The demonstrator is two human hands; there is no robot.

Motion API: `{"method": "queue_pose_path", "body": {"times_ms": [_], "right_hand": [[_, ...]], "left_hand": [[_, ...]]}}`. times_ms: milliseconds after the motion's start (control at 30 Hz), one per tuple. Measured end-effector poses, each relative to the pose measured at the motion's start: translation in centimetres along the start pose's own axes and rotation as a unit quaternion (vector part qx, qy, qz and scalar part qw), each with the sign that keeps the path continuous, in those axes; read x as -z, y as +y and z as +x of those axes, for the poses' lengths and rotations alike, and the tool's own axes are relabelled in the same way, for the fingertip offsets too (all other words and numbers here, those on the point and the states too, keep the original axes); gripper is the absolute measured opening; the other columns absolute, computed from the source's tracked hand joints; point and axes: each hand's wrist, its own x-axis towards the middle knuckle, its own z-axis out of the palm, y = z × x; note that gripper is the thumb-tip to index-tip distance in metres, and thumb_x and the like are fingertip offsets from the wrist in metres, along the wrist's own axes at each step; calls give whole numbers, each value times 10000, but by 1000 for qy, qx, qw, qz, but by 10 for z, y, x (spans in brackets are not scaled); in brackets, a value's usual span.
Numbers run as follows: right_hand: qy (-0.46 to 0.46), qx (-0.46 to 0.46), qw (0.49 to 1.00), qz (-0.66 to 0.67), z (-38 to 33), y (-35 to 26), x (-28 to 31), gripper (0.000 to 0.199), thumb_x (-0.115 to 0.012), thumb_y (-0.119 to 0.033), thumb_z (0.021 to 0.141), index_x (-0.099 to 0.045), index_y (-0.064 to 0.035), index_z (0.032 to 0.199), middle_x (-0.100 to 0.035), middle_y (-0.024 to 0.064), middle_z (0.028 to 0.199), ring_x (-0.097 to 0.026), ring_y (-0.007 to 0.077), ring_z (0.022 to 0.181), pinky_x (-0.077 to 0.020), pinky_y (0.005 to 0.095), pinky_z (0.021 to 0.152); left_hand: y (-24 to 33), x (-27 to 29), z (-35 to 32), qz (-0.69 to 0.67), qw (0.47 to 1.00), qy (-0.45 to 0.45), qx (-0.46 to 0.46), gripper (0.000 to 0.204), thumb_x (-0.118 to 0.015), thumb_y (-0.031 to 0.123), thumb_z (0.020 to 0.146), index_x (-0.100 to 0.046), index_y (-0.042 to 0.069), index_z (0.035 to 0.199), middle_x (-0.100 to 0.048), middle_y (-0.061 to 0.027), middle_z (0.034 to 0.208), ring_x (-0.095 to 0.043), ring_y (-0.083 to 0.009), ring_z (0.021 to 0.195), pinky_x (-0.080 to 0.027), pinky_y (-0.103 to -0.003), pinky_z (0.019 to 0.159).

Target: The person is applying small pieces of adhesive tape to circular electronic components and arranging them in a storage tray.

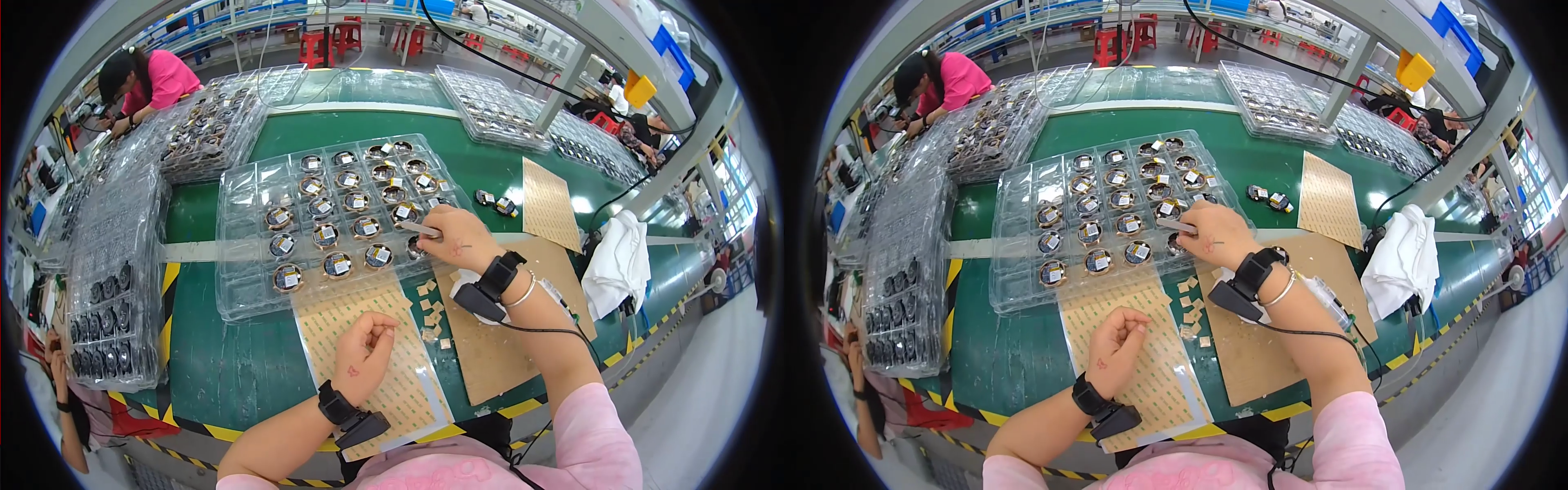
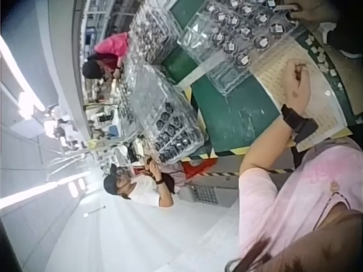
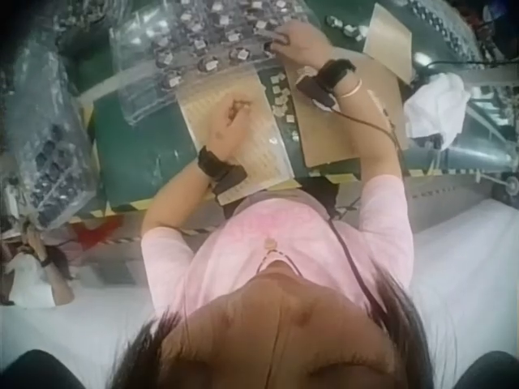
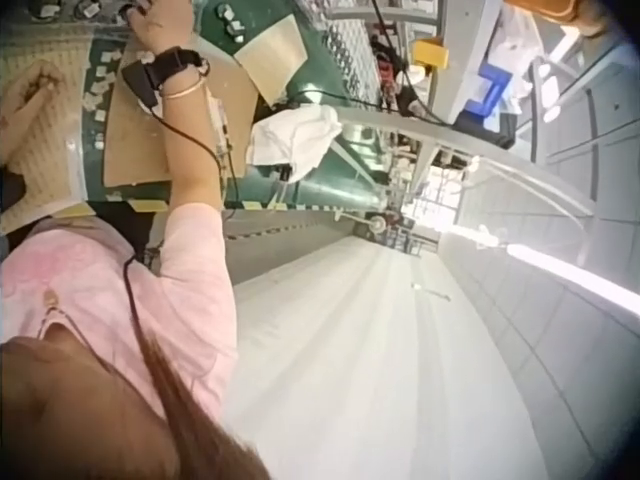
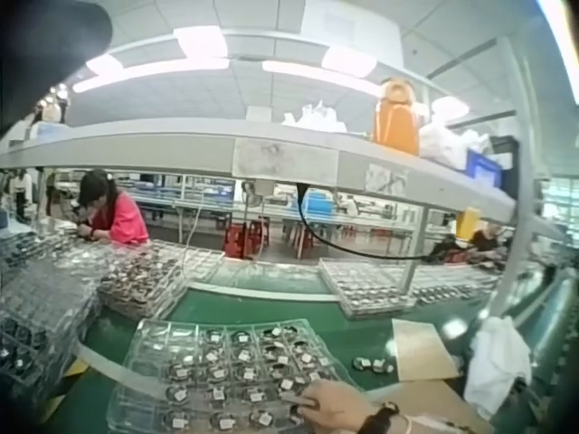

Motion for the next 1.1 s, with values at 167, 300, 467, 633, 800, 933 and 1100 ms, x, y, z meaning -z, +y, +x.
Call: {"method": "queue_pose_path", "body": {"times_ms": [167, 300, 467, 633, 800, 933, 1100], "right_hand": [[-45, -11, 999, 12, 1, -3, 2, 257, -681, -259, 755, -677, -71, 929, -639, 134, 849, -614, 352, 846, -497, 421, 746], [-44, 65, 997, 1, 6, 12, -2, 279, -676, -254, 757, -668, -60, 957, -631, 151, 839, -612, 362, 851, -495, 429, 752], [-23, 13, 997, 67, -1, 14, 4, 284, -673, -266, 784, -644, -48, 964, -602, 134, 755, -587, 335, 735, -474, 391, 681], [-5, -136, 950, 282, -39, -23, 17, 269, -666, -239, 851, -607, -10, 980, -483, 16, 691, -440, 128, 641, -373, 273, 591], [4, -152, 898, 413, -90, -79, 2, 239, -654, -190, 887, -583, 4, 1008, -420, -64, 700, -334, 39, 621, -291, 225, 545], [-22, -166, 901, 400, -108, -94, -7, 203, -652, -154, 885, -588, -12, 1015, -412, -71, 693, -317, 34, 610, -275, 220, 540], [-18, -162, 889, 428, -117, -96, -13, 183, -640, -120, 892, -584, -23, 1037, -412, -71, 688, -311, 25, 609, -272, 213, 539]], "left_hand": [[-1, -1, -1, 5, 1000, 0, -7, 84, -547, 18, 915, -596, 22, 983, -568, 33, 748, -481, -16, 616, -382, -184, 541], [2, -2, -3, 1, 1000, -20, -1, 95, -518, 12, 930, -573, 18, 1007, -536, 50, 801, -451, -4, 662, -357, -171, 591], [4, -1, -4, -13, 1000, -16, 0, 131, -517, 16, 932, -563, 18, 1054, -539, 41, 829, -460, -11, 689, -374, -171, 614], [15, 0, -6, -70, 997, -38, -17, 219, -539, 23, 927, -516, 27, 1145, -541, 10, 878, -487, -31, 707, -400, -183, 621], [13, -5, -9, -91, 992, -64, -62, 291, -569, 31, 920, -465, 30, 1191, -529, -14, 934, -500, -50, 749, -424, -203, 665], [1, 0, -4, -92, 990, -75, -70, 283, -577, 37, 919, -457, 26, 1175, -537, -28, 973, -524, -68, 785, -447, -220, 713], [1, -2, -7, -118, 981, -150, -35, 297, -543, 61, 942, -425, 45, 1214, -558, -48, 1061, -548, -104, 924, -488, -261, 754]]}}
